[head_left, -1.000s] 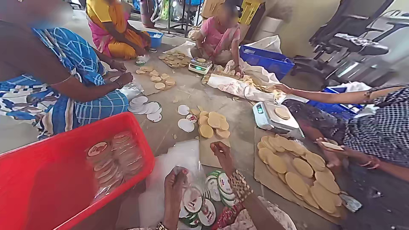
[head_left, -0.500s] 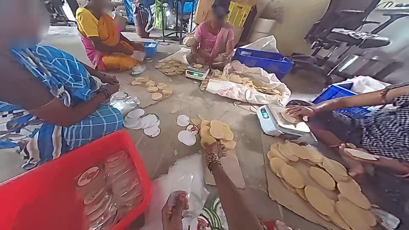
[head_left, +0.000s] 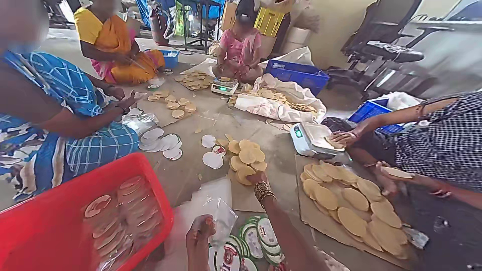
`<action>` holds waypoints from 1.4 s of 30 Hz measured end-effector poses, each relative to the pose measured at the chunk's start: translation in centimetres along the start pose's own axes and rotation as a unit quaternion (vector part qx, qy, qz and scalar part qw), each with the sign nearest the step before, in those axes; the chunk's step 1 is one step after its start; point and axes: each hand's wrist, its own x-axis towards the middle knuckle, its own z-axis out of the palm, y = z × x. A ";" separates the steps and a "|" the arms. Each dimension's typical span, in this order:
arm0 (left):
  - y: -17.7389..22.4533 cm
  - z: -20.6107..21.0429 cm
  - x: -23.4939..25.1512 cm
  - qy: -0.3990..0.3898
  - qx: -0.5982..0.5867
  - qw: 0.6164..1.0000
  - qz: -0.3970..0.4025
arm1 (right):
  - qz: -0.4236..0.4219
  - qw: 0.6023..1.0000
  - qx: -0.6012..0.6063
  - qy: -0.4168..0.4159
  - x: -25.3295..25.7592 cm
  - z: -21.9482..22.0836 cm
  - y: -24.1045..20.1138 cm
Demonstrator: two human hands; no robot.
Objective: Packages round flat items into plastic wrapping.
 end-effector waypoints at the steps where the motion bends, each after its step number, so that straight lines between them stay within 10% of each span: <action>1: 0.0 0.1 0.0 -0.001 0.000 1.000 0.007 | -0.004 1.000 -0.022 -0.008 0.0 -0.3 0.2; 13: -0.5 -0.1 0.1 0.008 0.015 1.000 0.005 | -0.115 0.987 -0.101 0.038 -0.9 0.5 -0.2; 42: -0.4 0.1 0.3 0.000 0.002 1.000 0.006 | -0.258 0.900 -0.311 -0.165 0.3 -2.6 -1.7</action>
